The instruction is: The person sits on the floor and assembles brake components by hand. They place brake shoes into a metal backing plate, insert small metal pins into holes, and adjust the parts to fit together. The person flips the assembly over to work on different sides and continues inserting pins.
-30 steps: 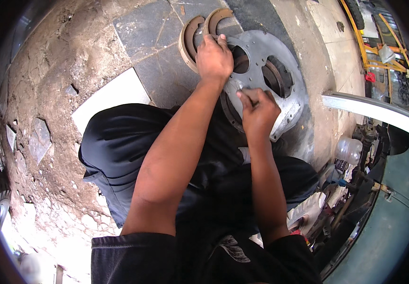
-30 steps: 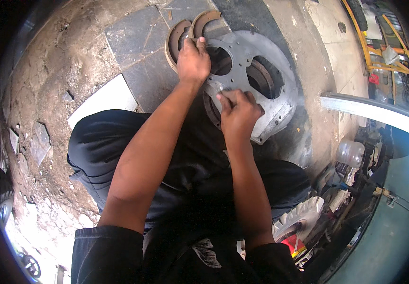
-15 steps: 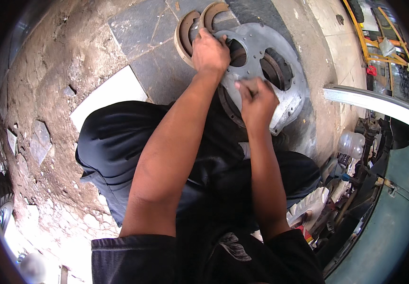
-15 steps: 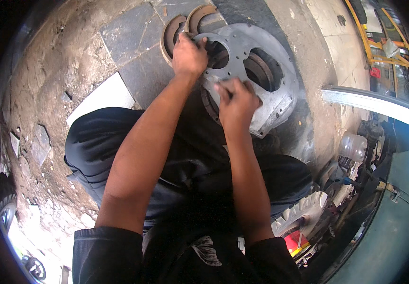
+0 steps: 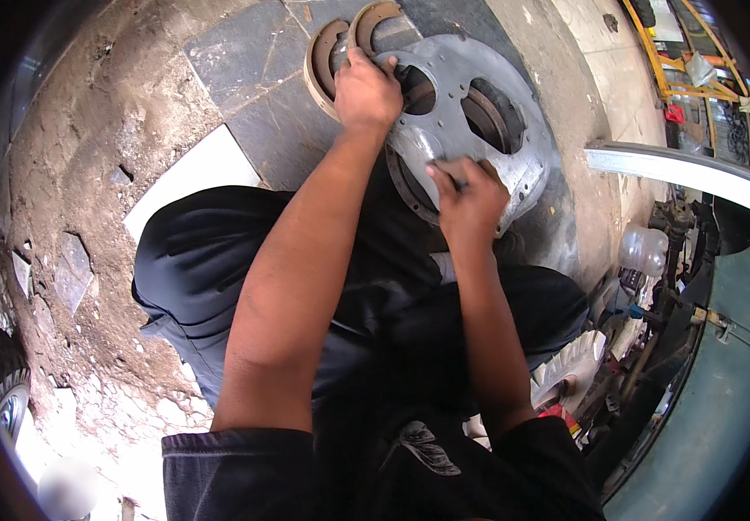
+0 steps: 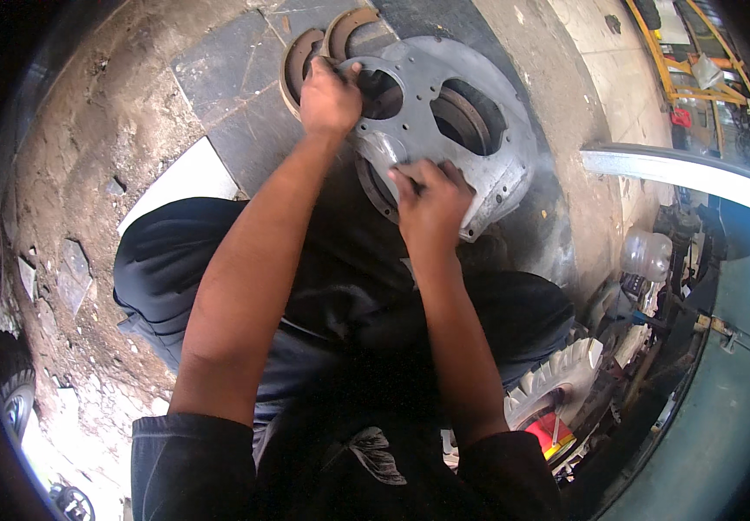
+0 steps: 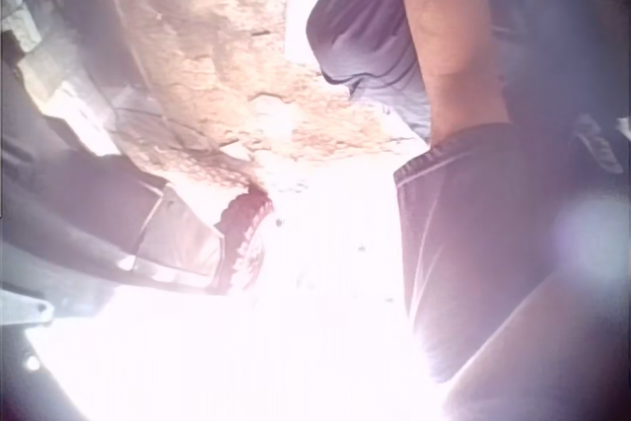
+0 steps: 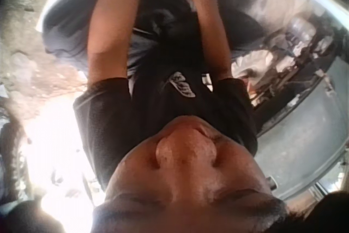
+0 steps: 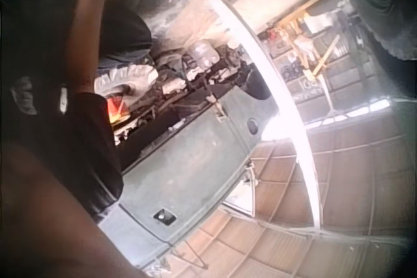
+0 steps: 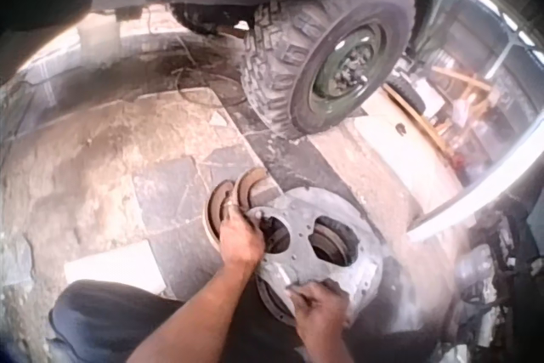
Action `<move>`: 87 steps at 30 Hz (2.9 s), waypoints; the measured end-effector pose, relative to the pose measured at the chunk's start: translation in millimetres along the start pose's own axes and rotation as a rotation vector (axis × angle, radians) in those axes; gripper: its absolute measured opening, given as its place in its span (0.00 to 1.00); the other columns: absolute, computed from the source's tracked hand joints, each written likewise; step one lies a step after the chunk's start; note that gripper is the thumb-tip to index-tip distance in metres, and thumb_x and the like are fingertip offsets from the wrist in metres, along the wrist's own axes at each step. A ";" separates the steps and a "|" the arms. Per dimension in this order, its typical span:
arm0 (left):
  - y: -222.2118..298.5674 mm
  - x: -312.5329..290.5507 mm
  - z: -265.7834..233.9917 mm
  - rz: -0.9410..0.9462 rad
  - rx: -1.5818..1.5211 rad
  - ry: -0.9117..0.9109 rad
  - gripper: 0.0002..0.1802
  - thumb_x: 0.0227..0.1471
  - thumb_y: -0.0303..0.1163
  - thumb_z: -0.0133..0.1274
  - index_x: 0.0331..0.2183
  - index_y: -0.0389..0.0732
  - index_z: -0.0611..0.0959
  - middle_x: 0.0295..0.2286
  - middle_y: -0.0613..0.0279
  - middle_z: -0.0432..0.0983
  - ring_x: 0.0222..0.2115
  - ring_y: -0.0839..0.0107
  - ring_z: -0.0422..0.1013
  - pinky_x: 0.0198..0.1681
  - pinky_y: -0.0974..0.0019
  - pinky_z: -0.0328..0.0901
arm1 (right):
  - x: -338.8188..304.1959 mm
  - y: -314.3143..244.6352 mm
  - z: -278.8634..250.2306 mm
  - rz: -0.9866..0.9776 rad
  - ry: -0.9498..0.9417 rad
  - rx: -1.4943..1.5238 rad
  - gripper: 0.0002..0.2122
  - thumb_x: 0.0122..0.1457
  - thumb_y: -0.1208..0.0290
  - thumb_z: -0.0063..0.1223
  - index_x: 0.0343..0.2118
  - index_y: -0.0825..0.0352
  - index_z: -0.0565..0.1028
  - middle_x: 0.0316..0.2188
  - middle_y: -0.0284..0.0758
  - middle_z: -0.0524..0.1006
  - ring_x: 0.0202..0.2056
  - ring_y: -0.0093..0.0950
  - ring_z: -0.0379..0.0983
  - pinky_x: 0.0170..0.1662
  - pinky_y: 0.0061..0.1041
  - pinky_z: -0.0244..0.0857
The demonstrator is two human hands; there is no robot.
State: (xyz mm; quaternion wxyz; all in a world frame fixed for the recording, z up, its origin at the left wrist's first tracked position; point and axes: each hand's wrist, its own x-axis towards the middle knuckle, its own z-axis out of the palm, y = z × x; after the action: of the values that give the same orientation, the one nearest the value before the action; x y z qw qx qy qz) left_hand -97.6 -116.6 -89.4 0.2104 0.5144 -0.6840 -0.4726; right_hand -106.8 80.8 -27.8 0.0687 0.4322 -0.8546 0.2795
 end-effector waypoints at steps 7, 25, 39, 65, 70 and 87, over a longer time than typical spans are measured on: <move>1.9 -1.9 -2.6 -0.007 -0.002 0.002 0.28 0.64 0.46 0.58 0.52 0.31 0.74 0.50 0.35 0.77 0.55 0.39 0.71 0.61 0.45 0.66 | -5.0 -0.7 -1.3 0.048 0.012 -0.019 0.07 0.51 0.72 0.75 0.31 0.65 0.86 0.26 0.37 0.84 0.29 0.40 0.78 0.35 0.37 0.70; -0.5 -0.7 5.9 0.036 0.000 0.044 0.29 0.67 0.50 0.53 0.53 0.31 0.75 0.50 0.35 0.78 0.54 0.37 0.73 0.59 0.42 0.66 | -21.3 30.3 -72.0 0.700 0.023 0.659 0.10 0.62 0.69 0.70 0.39 0.71 0.83 0.22 0.32 0.80 0.24 0.21 0.76 0.24 0.22 0.65; 65.0 -76.1 -50.4 0.283 -0.517 -0.402 0.17 0.71 0.38 0.54 0.43 0.33 0.88 0.34 0.62 0.84 0.36 0.72 0.79 0.45 0.65 0.73 | 12.2 58.3 -32.5 0.694 0.320 1.368 0.17 0.60 0.77 0.69 0.52 0.68 0.80 0.39 0.33 0.83 0.41 0.25 0.81 0.43 0.27 0.78; 12.7 -128.1 -39.8 0.292 -0.549 -0.307 0.08 0.67 0.32 0.59 0.41 0.36 0.84 0.38 0.62 0.83 0.39 0.74 0.77 0.45 0.65 0.76 | 1.7 56.2 -21.1 0.146 0.023 0.805 0.15 0.65 0.57 0.66 0.36 0.67 0.87 0.26 0.38 0.84 0.29 0.24 0.78 0.36 0.31 0.71; 4.6 -129.8 -30.9 0.584 -0.178 -0.245 0.12 0.68 0.34 0.58 0.44 0.35 0.85 0.45 0.52 0.83 0.48 0.59 0.77 0.58 0.56 0.68 | 1.6 100.4 -108.2 0.371 0.210 0.197 0.20 0.72 0.56 0.51 0.57 0.66 0.80 0.53 0.47 0.83 0.56 0.44 0.80 0.59 0.43 0.72; -0.2 -138.9 31.5 0.611 0.332 -0.110 0.35 0.68 0.36 0.49 0.69 0.30 0.63 0.71 0.31 0.47 0.74 0.34 0.37 0.74 0.33 0.36 | -82.0 49.1 -47.6 0.275 -0.235 -0.180 0.51 0.66 0.32 0.45 0.72 0.81 0.51 0.74 0.65 0.46 0.75 0.62 0.41 0.74 0.64 0.37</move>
State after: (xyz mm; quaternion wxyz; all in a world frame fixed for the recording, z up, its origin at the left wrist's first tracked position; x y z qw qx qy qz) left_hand -68.8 22.4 -76.7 0.2184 0.2871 -0.8840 -0.2972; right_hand -100.3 186.9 -38.0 -0.0320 0.3331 -0.9293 0.1562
